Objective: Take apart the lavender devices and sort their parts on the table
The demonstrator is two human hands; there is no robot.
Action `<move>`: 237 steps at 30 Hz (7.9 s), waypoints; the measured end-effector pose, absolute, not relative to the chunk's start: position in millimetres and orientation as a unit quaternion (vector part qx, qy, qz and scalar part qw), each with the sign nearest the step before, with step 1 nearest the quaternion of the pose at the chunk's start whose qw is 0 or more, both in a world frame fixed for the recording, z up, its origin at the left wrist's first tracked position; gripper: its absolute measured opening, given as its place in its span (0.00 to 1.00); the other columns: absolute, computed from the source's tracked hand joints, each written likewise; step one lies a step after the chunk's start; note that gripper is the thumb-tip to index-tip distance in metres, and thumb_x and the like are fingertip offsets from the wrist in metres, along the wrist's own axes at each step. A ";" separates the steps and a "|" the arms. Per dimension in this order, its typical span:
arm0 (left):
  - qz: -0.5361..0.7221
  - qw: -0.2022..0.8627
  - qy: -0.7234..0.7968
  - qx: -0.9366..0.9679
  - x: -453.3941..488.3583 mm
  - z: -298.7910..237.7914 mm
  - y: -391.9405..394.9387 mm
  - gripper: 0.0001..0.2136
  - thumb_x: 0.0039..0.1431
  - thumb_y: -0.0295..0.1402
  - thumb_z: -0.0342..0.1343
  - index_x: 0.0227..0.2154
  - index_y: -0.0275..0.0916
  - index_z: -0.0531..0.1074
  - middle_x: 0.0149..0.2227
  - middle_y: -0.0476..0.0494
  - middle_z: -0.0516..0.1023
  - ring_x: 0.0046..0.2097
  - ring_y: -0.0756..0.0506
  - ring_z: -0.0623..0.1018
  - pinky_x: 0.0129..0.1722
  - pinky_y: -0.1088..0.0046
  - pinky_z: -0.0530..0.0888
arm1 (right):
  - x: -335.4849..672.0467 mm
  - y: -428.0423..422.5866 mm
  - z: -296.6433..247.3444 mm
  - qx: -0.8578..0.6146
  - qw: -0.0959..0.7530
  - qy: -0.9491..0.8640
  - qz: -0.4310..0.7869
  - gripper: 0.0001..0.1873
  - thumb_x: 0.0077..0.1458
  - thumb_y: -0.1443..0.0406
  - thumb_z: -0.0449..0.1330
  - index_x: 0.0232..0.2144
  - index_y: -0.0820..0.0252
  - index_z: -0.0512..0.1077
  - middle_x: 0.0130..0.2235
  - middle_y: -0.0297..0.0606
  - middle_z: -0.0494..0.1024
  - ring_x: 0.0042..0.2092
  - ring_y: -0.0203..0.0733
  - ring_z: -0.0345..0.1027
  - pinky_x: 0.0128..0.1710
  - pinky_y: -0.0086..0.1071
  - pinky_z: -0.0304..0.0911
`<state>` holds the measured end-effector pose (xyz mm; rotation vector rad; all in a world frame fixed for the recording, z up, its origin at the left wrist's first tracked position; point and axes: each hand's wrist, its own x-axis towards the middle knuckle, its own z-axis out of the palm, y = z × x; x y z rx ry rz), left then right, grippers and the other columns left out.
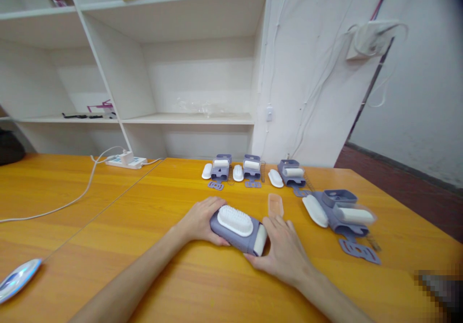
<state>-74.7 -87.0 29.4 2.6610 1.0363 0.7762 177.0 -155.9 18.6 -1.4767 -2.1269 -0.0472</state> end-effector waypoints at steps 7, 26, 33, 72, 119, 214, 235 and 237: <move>0.267 0.092 0.360 0.889 -76.4 27.9 -86.2 0.38 0.32 0.57 0.64 0.47 0.42 0.65 0.44 0.43 0.72 0.46 0.39 0.73 0.46 0.64 0.69 | 183.3 -151.8 18.2 -0.550 0.273 -0.789 -0.027 0.27 0.38 0.45 0.65 0.31 0.56 0.63 0.35 0.39 0.72 0.39 0.51 0.64 0.37 0.40 0.55; 0.269 0.087 0.400 0.872 -75.2 26.7 -83.6 0.36 0.36 0.57 0.62 0.48 0.44 0.65 0.46 0.41 0.72 0.47 0.38 0.73 0.45 0.63 0.69 | 194.5 -126.2 15.4 -0.544 0.491 -0.673 -0.102 0.28 0.56 0.55 0.56 0.56 0.60 0.56 0.39 0.44 0.72 0.37 0.47 0.66 0.40 0.41 0.62; 0.265 0.081 0.402 0.873 -75.4 26.5 -84.0 0.37 0.36 0.58 0.62 0.48 0.43 0.64 0.47 0.41 0.71 0.48 0.38 0.72 0.46 0.63 0.69 | 211.3 -104.1 6.2 -0.616 0.337 -0.680 -0.212 0.26 0.57 0.53 0.54 0.53 0.62 0.63 0.35 0.45 0.72 0.41 0.53 0.63 0.39 0.42 0.55; 0.252 0.065 0.407 0.876 -74.8 29.4 -87.6 0.35 0.39 0.58 0.60 0.48 0.43 0.64 0.48 0.42 0.71 0.49 0.38 0.71 0.45 0.64 0.70 | 231.2 -108.1 7.3 -0.480 0.355 -0.801 0.052 0.10 0.58 0.59 0.53 0.38 0.56 0.69 0.51 0.45 0.69 0.56 0.50 0.60 0.54 0.47 0.57; 0.270 0.178 0.383 0.865 -40.1 38.4 -109.0 0.45 0.40 0.48 0.63 0.61 0.43 0.51 0.59 0.40 0.61 0.59 0.37 0.63 0.58 0.59 0.61 | 161.5 -156.3 -1.2 -0.435 0.238 -0.852 0.168 0.59 0.45 0.53 0.64 0.65 0.61 0.29 0.67 0.47 0.32 0.66 0.53 0.30 0.63 0.50 0.42; 0.326 0.757 0.255 0.505 -22.8 35.5 -133.6 0.31 0.43 0.30 0.67 0.52 0.38 0.66 0.52 0.35 0.71 0.53 0.36 0.72 0.52 0.58 0.68 | 168.3 -144.0 11.7 -0.437 0.545 -0.617 0.363 0.20 0.56 0.56 0.57 0.47 0.59 0.64 0.39 0.40 0.73 0.40 0.42 0.70 0.40 0.35 0.67; 0.479 0.732 0.250 0.415 6.4 23.0 -125.1 0.19 0.53 0.34 0.62 0.46 0.36 0.68 0.47 0.36 0.74 0.46 0.41 0.75 0.47 0.62 0.70 | 170.6 -142.5 26.3 -0.418 0.444 -0.565 0.556 0.19 0.41 0.61 0.66 0.37 0.64 0.71 0.29 0.34 0.75 0.28 0.36 0.65 0.27 0.29 0.61; 0.485 0.721 0.249 0.427 5.9 25.3 -125.1 0.19 0.53 0.34 0.62 0.46 0.36 0.67 0.47 0.36 0.74 0.46 0.40 0.75 0.47 0.62 0.70 | 169.4 -143.0 27.4 -0.419 0.454 -0.553 0.559 0.18 0.41 0.62 0.66 0.36 0.64 0.71 0.29 0.34 0.75 0.27 0.36 0.65 0.27 0.29 0.61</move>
